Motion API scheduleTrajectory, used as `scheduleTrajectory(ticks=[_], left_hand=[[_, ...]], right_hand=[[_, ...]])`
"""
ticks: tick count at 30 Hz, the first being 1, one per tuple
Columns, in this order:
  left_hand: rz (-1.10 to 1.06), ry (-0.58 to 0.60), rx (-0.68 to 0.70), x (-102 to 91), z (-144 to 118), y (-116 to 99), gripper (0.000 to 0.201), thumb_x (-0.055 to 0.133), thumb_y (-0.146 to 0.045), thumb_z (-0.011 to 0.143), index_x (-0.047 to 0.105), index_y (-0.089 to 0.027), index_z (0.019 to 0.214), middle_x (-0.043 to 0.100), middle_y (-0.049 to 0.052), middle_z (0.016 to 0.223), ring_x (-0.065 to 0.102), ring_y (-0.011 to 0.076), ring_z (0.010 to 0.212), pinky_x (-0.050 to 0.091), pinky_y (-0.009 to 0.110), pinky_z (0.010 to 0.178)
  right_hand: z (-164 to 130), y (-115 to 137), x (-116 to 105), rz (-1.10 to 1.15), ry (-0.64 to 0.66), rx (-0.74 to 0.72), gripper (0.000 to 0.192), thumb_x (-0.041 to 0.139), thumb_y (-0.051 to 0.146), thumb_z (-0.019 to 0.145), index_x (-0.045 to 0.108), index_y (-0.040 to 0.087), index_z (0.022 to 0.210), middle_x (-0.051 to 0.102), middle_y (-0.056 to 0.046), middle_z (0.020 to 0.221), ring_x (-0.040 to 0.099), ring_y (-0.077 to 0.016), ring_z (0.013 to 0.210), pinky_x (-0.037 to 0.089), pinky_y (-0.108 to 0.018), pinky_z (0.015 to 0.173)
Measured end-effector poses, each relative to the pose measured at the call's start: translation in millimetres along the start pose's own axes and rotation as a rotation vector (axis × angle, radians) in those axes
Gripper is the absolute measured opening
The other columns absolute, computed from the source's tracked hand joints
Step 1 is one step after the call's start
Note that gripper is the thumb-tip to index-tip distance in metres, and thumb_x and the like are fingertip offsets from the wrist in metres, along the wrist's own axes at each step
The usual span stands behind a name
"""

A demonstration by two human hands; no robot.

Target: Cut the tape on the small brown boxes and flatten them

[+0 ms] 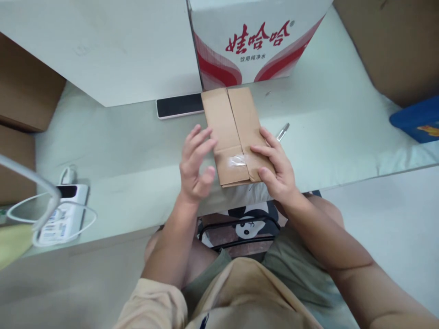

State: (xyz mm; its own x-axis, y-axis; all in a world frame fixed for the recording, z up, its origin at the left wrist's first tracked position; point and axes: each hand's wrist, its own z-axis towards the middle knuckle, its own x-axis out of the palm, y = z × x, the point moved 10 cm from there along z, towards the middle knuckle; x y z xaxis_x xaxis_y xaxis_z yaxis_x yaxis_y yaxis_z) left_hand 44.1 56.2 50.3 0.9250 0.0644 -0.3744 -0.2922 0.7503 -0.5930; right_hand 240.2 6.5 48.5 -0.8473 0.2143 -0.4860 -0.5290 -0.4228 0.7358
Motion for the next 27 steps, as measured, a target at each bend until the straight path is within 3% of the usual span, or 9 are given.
scheduleTrajectory(ticks=[2,5,7,9,13,16,20,24,27], left_hand=[[0.029,0.032,0.120,11.2,-3,-16,0.054,0.033,-0.060,0.100,0.063,-0.030,0.133,0.064,0.006,0.143,0.049,0.0306,0.148,0.035,0.057,0.126],[0.019,0.003,0.129,20.4,-6,-20,0.052,0.028,-0.052,0.102,0.062,-0.028,0.133,0.063,0.006,0.142,0.050,0.0301,0.146,0.032,0.057,0.129],[0.026,-0.017,0.114,23.2,-7,-19,0.052,0.026,-0.052,0.102,0.062,-0.028,0.131,0.064,0.006,0.139,0.051,0.0294,0.145,0.031,0.057,0.129],[0.041,-0.028,0.113,24.0,-7,-18,0.051,0.026,-0.051,0.102,0.062,-0.029,0.131,0.064,0.006,0.137,0.052,0.0282,0.144,0.031,0.057,0.130],[0.012,-0.041,0.133,22.5,-7,-19,0.048,0.030,-0.046,0.100,0.060,-0.033,0.135,0.062,0.004,0.140,0.051,0.0248,0.143,0.032,0.053,0.130],[-0.002,-0.022,0.102,25.0,-8,-16,0.048,0.031,-0.049,0.099,0.058,-0.038,0.137,0.062,0.003,0.141,0.050,0.0252,0.144,0.030,0.053,0.131],[0.037,-0.030,0.044,26.0,-8,-13,0.051,0.028,-0.058,0.099,0.062,-0.037,0.131,0.064,0.004,0.138,0.053,0.0275,0.142,0.030,0.055,0.131],[0.051,-0.047,0.070,25.4,-7,-18,0.051,0.028,-0.056,0.099,0.063,-0.035,0.130,0.065,0.004,0.136,0.056,0.0268,0.139,0.032,0.054,0.130],[0.051,-0.050,0.073,26.2,-7,-19,0.050,0.029,-0.054,0.099,0.063,-0.034,0.130,0.065,0.005,0.136,0.056,0.0274,0.139,0.032,0.055,0.130]], right_hand=[[0,2,2,-0.003,0.010,-0.007,0.047,0.048,0.057,0.098,0.064,0.027,0.130,0.044,-0.010,0.165,0.042,-0.0334,0.154,0.037,-0.060,0.124],[2,-4,-9,-0.020,-0.051,0.018,0.053,0.035,0.061,0.100,0.065,0.027,0.127,0.055,-0.010,0.154,0.052,-0.0305,0.144,0.047,-0.055,0.115],[5,-18,-31,-0.104,-0.173,0.108,0.052,0.033,0.058,0.101,0.067,0.025,0.123,0.070,-0.011,0.127,0.066,-0.0269,0.119,0.055,-0.048,0.099],[8,-42,-47,-0.254,-0.215,0.275,0.046,0.042,0.051,0.098,0.068,0.022,0.122,0.072,-0.008,0.096,0.068,-0.0226,0.088,0.055,-0.041,0.083],[5,-91,-37,-0.544,0.153,0.618,0.044,0.052,0.044,0.091,0.069,0.025,0.127,0.074,-0.006,0.085,0.063,-0.0224,0.075,0.045,-0.035,0.069],[-2,-105,-26,-0.662,0.344,0.712,0.034,0.054,0.046,0.090,0.074,0.025,0.108,0.077,-0.008,0.090,0.064,-0.0245,0.078,0.035,-0.032,0.063],[0,-105,-37,-0.581,0.158,0.689,0.022,0.062,0.042,0.083,0.066,0.023,0.093,0.068,-0.003,0.072,0.056,-0.0187,0.065,0.034,-0.030,0.062],[4,-93,-49,-0.066,-0.160,0.486,0.016,0.052,0.034,0.083,0.055,0.025,0.096,0.055,0.004,0.062,0.047,-0.0126,0.053,0.039,-0.028,0.057],[7,-69,-55,0.224,-0.249,0.257,0.035,0.039,0.050,0.092,0.057,0.025,0.106,0.063,-0.001,0.071,0.054,-0.0147,0.053,0.044,-0.031,0.052]])
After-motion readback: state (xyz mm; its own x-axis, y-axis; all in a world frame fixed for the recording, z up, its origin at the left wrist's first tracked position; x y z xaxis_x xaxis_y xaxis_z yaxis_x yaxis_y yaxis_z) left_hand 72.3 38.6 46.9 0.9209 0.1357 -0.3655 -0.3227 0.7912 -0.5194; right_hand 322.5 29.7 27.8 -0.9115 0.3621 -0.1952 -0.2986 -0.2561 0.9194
